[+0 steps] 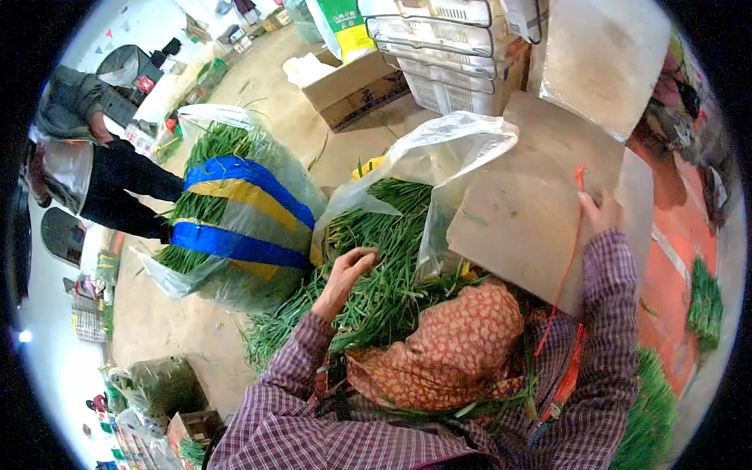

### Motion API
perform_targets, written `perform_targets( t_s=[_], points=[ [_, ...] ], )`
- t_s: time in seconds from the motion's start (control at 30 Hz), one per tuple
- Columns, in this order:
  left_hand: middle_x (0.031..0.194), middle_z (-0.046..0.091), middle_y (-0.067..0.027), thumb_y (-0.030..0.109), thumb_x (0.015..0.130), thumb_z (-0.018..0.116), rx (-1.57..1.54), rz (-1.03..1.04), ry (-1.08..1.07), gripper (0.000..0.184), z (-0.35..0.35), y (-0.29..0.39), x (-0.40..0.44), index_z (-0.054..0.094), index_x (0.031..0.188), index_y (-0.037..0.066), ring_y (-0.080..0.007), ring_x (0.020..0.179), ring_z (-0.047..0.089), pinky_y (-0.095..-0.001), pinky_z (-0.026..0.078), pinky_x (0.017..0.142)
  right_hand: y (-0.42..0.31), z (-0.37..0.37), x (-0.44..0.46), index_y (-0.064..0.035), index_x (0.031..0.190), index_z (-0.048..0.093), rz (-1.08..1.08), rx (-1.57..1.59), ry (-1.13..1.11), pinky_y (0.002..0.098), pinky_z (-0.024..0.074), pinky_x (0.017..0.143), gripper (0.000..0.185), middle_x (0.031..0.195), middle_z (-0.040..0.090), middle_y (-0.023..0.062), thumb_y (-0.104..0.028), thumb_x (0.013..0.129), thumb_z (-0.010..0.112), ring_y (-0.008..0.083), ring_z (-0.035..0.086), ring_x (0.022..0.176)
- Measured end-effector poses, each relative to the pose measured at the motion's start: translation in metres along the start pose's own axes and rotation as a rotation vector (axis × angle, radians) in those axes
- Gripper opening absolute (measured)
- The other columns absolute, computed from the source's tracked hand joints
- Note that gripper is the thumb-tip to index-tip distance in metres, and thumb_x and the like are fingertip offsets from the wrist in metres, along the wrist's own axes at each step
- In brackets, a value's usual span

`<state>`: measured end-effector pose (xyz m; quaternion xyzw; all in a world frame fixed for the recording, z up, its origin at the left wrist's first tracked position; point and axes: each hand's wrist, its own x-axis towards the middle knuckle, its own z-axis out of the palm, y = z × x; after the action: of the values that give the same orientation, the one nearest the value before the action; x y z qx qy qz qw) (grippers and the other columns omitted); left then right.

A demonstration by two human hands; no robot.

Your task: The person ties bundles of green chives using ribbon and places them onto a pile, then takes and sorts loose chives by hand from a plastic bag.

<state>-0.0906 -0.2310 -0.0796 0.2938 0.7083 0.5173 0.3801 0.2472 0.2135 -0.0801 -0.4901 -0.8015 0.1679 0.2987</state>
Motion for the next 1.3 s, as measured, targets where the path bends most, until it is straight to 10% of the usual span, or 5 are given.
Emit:
perform_targets(
  t_s=[0.13,0.4,0.93,1.17,1.3],
  points=[
    [0.112,0.059,-0.0083,0.036,0.089,0.056,-0.036,-0.040,-0.099,0.051,-0.006,-0.026,0.099,0.049,0.127,0.002,-0.0162,0.102,0.055,-0.0302,0.043,0.085,-0.090,-0.052,-0.010,-0.0024,0.115,0.057,-0.270,0.043,-0.003,0.0237,0.0468,0.058,0.037,0.086,0.064,0.0078,-0.024,0.085,0.060,0.0102,0.059,0.070],
    [0.133,0.044,-0.0122,0.041,0.084,0.060,-0.244,-0.020,0.077,0.066,-0.050,-0.016,0.223,0.037,0.136,0.008,-0.0268,0.120,0.042,-0.0448,0.040,0.091,-0.305,0.081,-0.065,0.0052,0.128,0.041,0.247,0.721,-1.402,0.0318,0.0529,0.074,0.063,0.112,0.057,0.0199,-0.041,0.089,0.056,0.0215,0.060,0.092],
    [0.120,0.057,-0.0142,0.040,0.085,0.060,0.216,0.095,-0.371,0.057,-0.023,-0.033,0.241,0.053,0.121,-0.004,-0.0221,0.109,0.054,-0.0335,0.042,0.094,-0.284,0.141,0.080,0.0054,0.133,0.034,0.241,0.950,-0.831,0.0435,0.0473,0.092,0.069,0.129,0.044,0.0261,-0.044,0.089,0.053,0.0294,0.051,0.114],
    [0.107,0.052,-0.0277,0.035,0.071,0.072,0.856,0.362,0.146,0.067,0.035,-0.110,0.312,0.046,0.115,-0.009,-0.0398,0.105,0.048,-0.0464,0.040,0.089,-0.242,0.110,0.093,0.0053,0.133,0.034,0.198,0.821,-0.855,0.0431,0.0479,0.092,0.068,0.129,0.044,0.0256,-0.043,0.089,0.053,0.0287,0.052,0.113],
    [0.140,0.029,-0.0266,0.066,0.056,0.072,0.950,-0.041,-0.041,0.119,0.023,-0.105,0.340,0.025,0.138,-0.006,-0.0409,0.129,0.029,-0.0527,0.024,0.103,-0.218,0.092,0.096,0.0052,0.133,0.034,0.207,0.764,-0.833,0.0428,0.0482,0.091,0.067,0.128,0.045,0.0252,-0.042,0.090,0.053,0.0284,0.052,0.113]
  ],
)
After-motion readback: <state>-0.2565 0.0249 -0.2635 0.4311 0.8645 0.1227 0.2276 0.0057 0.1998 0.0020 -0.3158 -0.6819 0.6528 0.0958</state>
